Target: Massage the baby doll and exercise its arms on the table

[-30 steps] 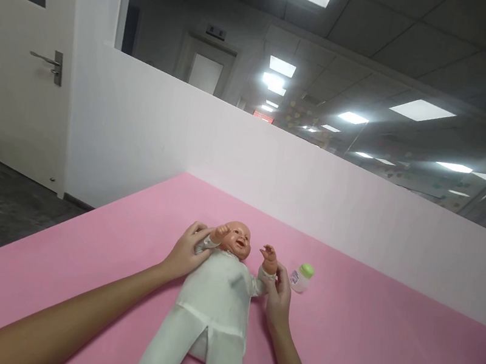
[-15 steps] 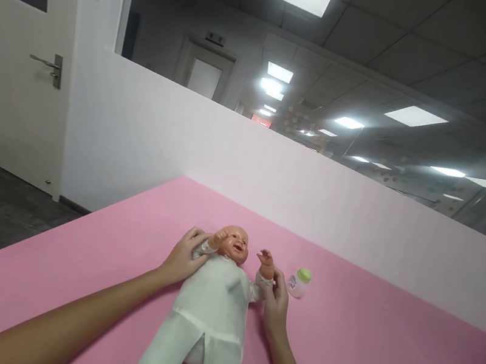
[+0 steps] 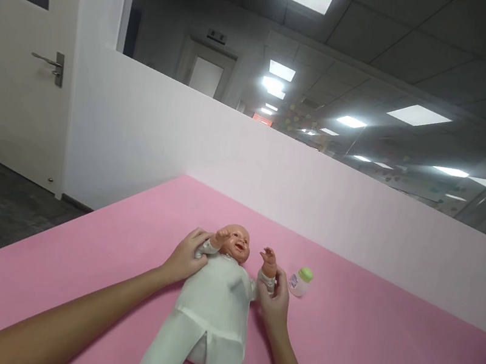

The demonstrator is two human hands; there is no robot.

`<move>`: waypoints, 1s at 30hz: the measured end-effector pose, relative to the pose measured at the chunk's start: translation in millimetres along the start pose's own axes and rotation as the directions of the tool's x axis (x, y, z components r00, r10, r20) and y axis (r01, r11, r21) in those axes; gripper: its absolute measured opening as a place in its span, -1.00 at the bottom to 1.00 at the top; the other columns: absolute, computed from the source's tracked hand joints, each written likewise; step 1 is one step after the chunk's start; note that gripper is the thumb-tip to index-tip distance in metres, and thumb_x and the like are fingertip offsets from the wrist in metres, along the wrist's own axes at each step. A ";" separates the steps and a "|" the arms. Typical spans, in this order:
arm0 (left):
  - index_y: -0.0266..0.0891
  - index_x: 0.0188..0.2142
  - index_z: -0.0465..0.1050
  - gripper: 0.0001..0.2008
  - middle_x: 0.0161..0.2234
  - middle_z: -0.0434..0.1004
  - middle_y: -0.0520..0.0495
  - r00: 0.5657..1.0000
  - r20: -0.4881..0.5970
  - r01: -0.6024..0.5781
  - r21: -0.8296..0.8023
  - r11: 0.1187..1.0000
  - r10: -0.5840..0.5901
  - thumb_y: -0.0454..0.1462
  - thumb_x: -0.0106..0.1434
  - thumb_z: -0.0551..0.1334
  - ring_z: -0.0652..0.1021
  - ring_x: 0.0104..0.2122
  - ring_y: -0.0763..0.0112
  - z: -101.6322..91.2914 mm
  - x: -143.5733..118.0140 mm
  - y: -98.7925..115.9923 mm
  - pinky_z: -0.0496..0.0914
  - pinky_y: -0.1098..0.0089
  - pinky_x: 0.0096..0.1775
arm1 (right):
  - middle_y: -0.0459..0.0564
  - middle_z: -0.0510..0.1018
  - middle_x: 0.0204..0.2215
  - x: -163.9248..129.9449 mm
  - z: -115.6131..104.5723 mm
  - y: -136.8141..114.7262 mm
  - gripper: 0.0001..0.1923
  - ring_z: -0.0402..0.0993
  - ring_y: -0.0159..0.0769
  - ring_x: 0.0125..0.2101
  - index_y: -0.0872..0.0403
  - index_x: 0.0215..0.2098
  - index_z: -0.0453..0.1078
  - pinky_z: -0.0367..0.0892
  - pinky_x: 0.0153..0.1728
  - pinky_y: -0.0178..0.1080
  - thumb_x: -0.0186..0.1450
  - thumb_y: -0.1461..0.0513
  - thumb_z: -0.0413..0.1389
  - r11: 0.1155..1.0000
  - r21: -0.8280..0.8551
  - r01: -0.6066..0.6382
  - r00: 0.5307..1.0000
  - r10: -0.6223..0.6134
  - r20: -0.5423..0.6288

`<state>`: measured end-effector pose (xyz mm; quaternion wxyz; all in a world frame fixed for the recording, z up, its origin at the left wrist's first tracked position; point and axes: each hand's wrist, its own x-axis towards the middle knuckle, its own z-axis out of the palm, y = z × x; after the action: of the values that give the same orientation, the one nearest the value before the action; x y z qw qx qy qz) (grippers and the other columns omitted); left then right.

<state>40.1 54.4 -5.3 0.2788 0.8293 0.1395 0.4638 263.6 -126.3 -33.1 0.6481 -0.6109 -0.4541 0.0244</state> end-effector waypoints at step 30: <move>-0.12 0.08 0.56 -0.50 -0.11 0.51 -0.08 0.999 0.007 0.054 -0.060 0.997 -0.054 -0.44 0.16 0.18 0.53 -0.09 0.23 -2.6 -2.1 -0.9 0.44 0.29 -0.10 | 0.09 0.52 0.06 0.0 3.4 -4.2 -0.54 0.46 -0.07 0.08 -0.11 0.17 0.51 0.48 0.04 -0.05 0.31 0.24 0.14 0.985 -0.079 0.150 0.976 -0.135 0.174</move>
<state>36.8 55.0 -6.3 0.3165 0.8177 0.1470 0.4577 259.3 -124.7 -30.2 0.5790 -0.6015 -0.5503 0.0082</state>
